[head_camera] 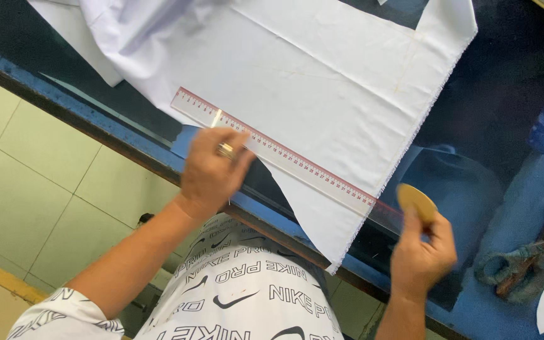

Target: The person cuts a piece of white fabric using shears, following a pattern on the material. After cutting, they fold the fabric and use a ruler and a yellow marking tool to draw lines on the fabric.

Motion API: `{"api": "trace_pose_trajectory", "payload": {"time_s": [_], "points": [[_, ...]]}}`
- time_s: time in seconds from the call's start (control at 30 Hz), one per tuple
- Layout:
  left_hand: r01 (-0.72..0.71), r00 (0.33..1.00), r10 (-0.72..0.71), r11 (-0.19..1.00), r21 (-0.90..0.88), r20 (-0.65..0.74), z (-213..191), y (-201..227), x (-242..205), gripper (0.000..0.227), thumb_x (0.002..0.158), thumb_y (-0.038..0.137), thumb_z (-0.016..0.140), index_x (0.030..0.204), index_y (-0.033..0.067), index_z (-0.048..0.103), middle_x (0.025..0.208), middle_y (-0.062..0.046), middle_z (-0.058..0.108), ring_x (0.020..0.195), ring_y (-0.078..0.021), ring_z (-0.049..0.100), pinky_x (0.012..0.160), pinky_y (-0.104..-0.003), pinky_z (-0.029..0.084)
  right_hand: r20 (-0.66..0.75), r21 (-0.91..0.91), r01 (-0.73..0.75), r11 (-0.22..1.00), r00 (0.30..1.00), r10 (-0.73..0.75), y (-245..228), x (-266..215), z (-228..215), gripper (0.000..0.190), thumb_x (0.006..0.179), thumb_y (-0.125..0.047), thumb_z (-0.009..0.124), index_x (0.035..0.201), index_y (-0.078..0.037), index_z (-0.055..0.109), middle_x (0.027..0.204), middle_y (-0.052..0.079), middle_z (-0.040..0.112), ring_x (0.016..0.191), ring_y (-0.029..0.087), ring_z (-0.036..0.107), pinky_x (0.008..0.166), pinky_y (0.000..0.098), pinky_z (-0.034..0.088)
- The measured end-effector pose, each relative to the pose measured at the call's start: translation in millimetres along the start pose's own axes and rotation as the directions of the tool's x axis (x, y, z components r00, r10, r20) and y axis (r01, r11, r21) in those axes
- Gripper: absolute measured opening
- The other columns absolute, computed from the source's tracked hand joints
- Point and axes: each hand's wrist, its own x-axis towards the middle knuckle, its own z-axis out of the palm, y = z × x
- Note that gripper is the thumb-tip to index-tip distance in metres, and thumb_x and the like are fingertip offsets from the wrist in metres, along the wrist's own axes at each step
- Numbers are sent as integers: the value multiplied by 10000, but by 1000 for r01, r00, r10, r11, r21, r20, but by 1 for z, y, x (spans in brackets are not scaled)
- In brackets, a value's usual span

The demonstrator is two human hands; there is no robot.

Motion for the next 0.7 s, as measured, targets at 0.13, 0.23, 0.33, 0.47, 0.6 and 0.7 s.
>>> {"api": "trace_pose_trajectory", "payload": {"time_s": [0.13, 0.23, 0.33, 0.47, 0.6, 0.7], "points": [[-214, 936, 236, 970, -111, 260, 19, 46, -13, 403, 931, 283, 753, 1257, 57, 679, 1178, -149, 635, 1200, -341, 584, 1031, -457, 451, 309, 287, 229, 930, 897, -316, -101, 15, 64, 71, 942, -88, 816, 999, -68, 778, 844, 125, 739, 761, 274, 707, 723, 372, 523], [-224, 935, 245, 969, -107, 257, 31, 51, -19, 432, 953, 339, 721, 1269, 48, 680, 1157, -159, 612, 1206, -368, 558, 1040, -483, 438, 391, 378, 314, 871, 799, -457, -131, 18, 106, 63, 927, -128, 805, 986, -120, 785, 800, 37, 748, 747, 209, 726, 710, 312, 545], [-233, 936, 241, 970, -63, 258, 37, 50, -23, 412, 959, 373, 697, 1240, 72, 692, 1135, -149, 589, 1199, -383, 550, 1016, -509, 440, 417, 388, 392, 835, 733, -538, -132, 21, 137, 45, 944, -166, 795, 984, -152, 780, 769, -23, 736, 722, 146, 716, 689, 276, 557], [-223, 933, 227, 974, -48, 279, 42, 48, -27, 345, 952, 362, 704, 1151, 81, 712, 1110, -144, 591, 1184, -394, 562, 982, -537, 437, 489, 353, 448, 821, 660, -570, -139, 26, 149, 54, 962, -215, 773, 994, -172, 766, 766, -28, 721, 722, 142, 715, 691, 290, 575], [-219, 933, 227, 974, -61, 280, 40, 48, -21, 306, 943, 343, 710, 1103, 81, 720, 1073, -127, 590, 1169, -383, 568, 960, -521, 440, 477, 371, 482, 794, 635, -608, -141, 31, 141, 53, 955, -200, 787, 969, -157, 760, 732, -1, 698, 698, 174, 713, 665, 314, 561], [-217, 930, 227, 974, -66, 289, 36, 48, -16, 296, 924, 328, 719, 1097, 88, 719, 1040, -114, 587, 1146, -377, 576, 949, -494, 443, 468, 265, 610, 747, 595, -653, -129, 39, 116, 51, 952, -198, 789, 976, -173, 751, 734, -9, 675, 712, 197, 707, 659, 328, 547]]}}
